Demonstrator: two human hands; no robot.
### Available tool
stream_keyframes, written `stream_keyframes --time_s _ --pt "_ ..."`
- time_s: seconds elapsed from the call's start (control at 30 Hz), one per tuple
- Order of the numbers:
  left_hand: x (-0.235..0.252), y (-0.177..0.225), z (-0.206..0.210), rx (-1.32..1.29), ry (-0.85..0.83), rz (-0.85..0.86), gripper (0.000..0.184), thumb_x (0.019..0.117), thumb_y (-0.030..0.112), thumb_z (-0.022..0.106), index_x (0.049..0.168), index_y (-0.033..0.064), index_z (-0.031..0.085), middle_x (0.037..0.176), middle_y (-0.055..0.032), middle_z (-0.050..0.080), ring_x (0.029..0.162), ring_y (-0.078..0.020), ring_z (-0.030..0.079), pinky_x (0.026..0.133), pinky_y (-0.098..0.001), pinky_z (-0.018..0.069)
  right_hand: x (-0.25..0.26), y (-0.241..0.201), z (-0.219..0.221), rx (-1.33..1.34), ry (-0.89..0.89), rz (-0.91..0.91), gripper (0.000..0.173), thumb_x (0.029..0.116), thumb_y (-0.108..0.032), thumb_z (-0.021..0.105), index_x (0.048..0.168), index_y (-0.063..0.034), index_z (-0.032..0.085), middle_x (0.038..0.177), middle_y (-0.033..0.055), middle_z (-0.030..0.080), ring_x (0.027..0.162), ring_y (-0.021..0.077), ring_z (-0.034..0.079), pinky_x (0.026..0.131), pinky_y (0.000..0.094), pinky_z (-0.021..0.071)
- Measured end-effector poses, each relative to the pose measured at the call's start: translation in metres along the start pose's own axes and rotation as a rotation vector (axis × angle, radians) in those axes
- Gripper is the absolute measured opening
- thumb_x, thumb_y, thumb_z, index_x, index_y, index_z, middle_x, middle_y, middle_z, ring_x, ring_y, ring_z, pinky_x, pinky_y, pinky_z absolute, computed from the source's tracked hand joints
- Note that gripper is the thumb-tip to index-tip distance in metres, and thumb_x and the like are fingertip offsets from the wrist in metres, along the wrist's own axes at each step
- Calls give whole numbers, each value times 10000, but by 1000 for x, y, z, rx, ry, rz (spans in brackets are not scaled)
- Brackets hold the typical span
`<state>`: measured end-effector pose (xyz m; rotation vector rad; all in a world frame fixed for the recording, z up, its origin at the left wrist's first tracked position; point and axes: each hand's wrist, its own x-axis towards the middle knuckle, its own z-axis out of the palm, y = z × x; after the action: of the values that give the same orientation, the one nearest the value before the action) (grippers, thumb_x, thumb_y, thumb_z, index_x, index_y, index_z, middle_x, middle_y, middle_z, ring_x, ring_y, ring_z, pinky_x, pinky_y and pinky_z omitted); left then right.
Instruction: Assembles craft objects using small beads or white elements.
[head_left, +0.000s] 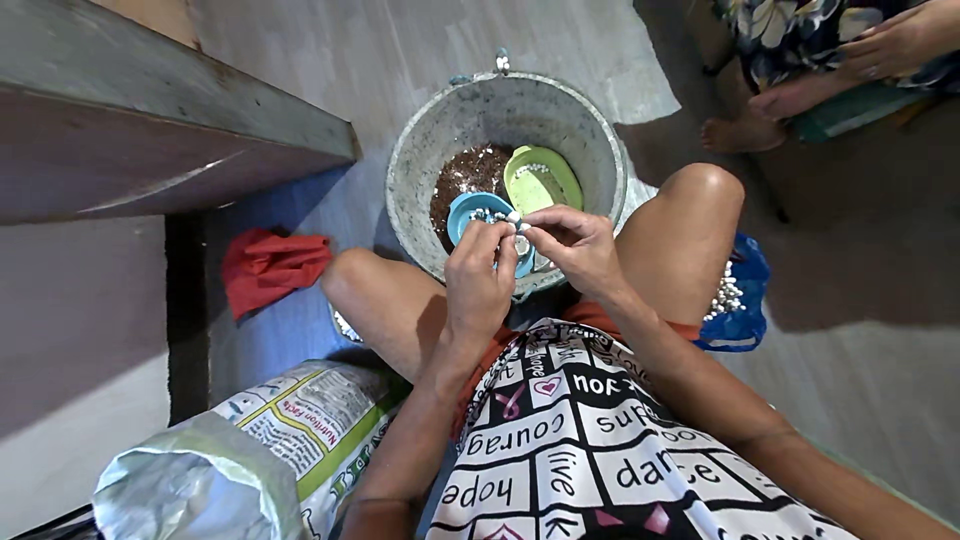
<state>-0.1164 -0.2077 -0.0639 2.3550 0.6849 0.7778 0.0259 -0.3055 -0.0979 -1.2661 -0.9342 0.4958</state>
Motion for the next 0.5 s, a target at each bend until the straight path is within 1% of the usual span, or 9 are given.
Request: stream_keyframes --time_s 0.1,0.2,0.33,0.37,0.43,0.5 --pt "1 -1 -1 -12 -7 -27 123 1008 136 643 1073 74 726 966 -28 642 812 -81 643 711 -247 581 1 1 -3 23 -35 -12 214 918 -11 732 1131 16 731 1045 93 722 814 159 708 714 310 642" --pt "2 0 1 -21 -11 -35 126 1009 140 637 1080 82 724 977 -23 644 802 -82 640 704 -255 581 2 2 -5 12 -30 -9 184 925 -39 745 1102 9 738 1028 87 736 831 159 718 747 317 645" --pt "4 0 1 -27 -10 -30 124 1007 138 637 1073 83 726 965 -20 641 786 -81 636 687 -252 580 3 1 -5 -50 -20 -5 137 932 -88 753 1051 -21 756 969 55 741 779 130 707 698 291 633" --pt "5 0 1 -26 -13 -30 120 1006 140 638 1068 86 725 959 -19 639 784 -82 634 685 -253 578 3 1 -6 -55 -25 -13 142 928 -86 757 1054 -23 757 970 53 743 780 129 708 701 292 635" --pt "4 0 0 -26 -22 -39 112 1003 152 641 1058 102 725 947 -8 632 776 -78 629 674 -257 576 2 2 -8 -32 -43 -20 201 916 -59 759 1110 -9 738 1010 70 747 819 152 724 749 323 647" --pt "0 -1 2 -35 -29 -46 127 1005 164 635 1061 104 732 953 -6 640 780 -81 635 679 -262 585 -2 4 -9 -9 -45 -6 206 914 -59 759 1114 -16 737 1014 71 744 830 169 721 758 344 648"
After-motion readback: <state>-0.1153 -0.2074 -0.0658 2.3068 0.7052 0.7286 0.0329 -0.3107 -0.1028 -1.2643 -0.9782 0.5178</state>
